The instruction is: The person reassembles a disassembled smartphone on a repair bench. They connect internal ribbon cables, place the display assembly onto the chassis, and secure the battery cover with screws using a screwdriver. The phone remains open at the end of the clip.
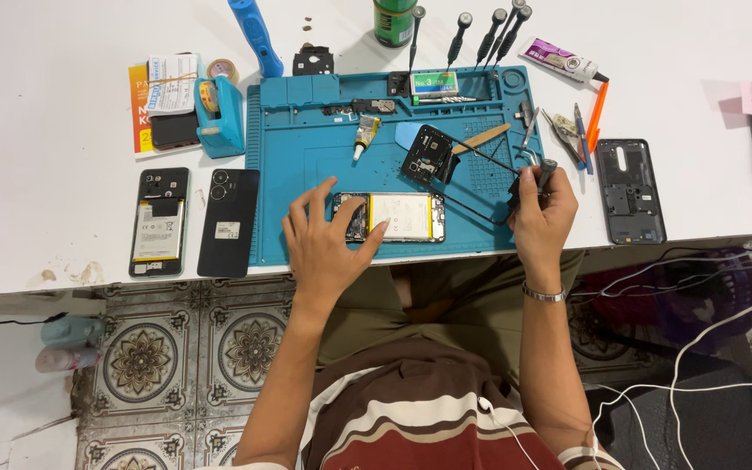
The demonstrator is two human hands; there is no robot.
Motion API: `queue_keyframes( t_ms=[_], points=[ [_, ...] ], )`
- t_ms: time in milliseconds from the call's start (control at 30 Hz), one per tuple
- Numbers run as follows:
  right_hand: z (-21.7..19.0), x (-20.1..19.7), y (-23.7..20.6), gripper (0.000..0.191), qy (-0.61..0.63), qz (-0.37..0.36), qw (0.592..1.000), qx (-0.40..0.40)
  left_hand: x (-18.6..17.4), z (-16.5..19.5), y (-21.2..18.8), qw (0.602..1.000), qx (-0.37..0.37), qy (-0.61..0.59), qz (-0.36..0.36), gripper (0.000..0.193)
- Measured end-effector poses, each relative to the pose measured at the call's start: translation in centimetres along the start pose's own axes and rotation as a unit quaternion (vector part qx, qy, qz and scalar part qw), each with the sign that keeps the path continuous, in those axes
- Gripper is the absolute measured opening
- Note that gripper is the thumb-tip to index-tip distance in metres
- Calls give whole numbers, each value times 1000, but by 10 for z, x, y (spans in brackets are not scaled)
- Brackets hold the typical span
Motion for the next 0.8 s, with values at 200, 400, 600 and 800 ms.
queue_keyframes(
  t_ms=[200,400,600,800],
  points=[
    [0,0,0,14,1,4,1000,2,-1,1,0,1000,-2,3,-3,39],
    [0,0,2,14,-10,6,1000,-2,0,0,1,1000,0,10,-11,38],
    [1,-1,2,14,-10,4,1000,-5,2,5,2,999,6,25,-38,42],
    [0,-1,1,15,-29,6,1000,-6,5,2,14,997,6,15,-76,35]
  ],
)
Point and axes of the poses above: each hand's wrist, its own y-axis towards the middle knuckle, its own x-axis out of the palm, z = x × y, the point moved 6 cm from there along y, towards the middle knuckle, and after that the axes turned 12 degrees about -y, right-handed, at the moved point
